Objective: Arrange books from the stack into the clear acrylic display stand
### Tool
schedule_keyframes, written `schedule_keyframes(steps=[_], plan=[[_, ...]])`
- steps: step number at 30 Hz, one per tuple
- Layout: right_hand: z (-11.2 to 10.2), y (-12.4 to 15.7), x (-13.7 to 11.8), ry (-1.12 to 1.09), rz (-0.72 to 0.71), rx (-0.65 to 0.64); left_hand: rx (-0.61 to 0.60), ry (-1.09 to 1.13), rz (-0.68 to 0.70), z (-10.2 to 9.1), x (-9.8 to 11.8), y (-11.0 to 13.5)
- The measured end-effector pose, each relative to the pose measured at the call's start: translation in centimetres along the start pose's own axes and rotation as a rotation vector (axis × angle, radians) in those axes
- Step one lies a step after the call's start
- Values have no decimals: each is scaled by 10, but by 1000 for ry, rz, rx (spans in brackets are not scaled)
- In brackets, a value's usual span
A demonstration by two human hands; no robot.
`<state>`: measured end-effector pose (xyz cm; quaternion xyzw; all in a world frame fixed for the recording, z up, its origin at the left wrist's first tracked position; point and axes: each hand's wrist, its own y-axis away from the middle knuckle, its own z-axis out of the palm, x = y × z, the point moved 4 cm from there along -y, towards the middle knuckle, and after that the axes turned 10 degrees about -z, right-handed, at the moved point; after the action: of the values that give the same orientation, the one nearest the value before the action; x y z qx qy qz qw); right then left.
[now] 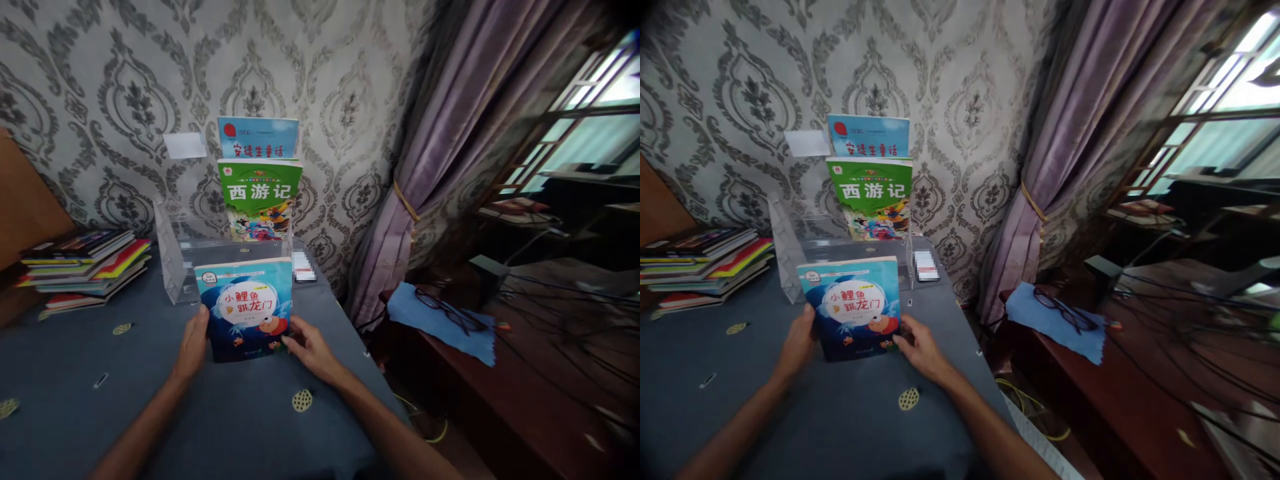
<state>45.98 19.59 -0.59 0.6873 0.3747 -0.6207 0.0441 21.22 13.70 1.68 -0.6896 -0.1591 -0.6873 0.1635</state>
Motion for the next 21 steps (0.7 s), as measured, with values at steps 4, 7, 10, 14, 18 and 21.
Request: schedule_keyframes(steps=[4, 7, 10, 14, 18, 21], plan=[[-3, -2, -13, 55, -48, 21, -89, -216, 29, -8, 23, 10], [-5, -5, -20, 60, -75, 39, -230, -371, 61, -6, 42, 15], [-7, -9, -23, 53, -94, 49, -257, -427, 57, -5, 48, 16], [-9, -17, -23, 62, -104, 48, -252, -341, 39, -1, 42, 10], [-11, -23, -25, 85, -94, 59, -211, -311, 49, 0, 35, 6], [-12, -24, -26, 143, -101, 82, -176, -320, 75, -1, 29, 5]])
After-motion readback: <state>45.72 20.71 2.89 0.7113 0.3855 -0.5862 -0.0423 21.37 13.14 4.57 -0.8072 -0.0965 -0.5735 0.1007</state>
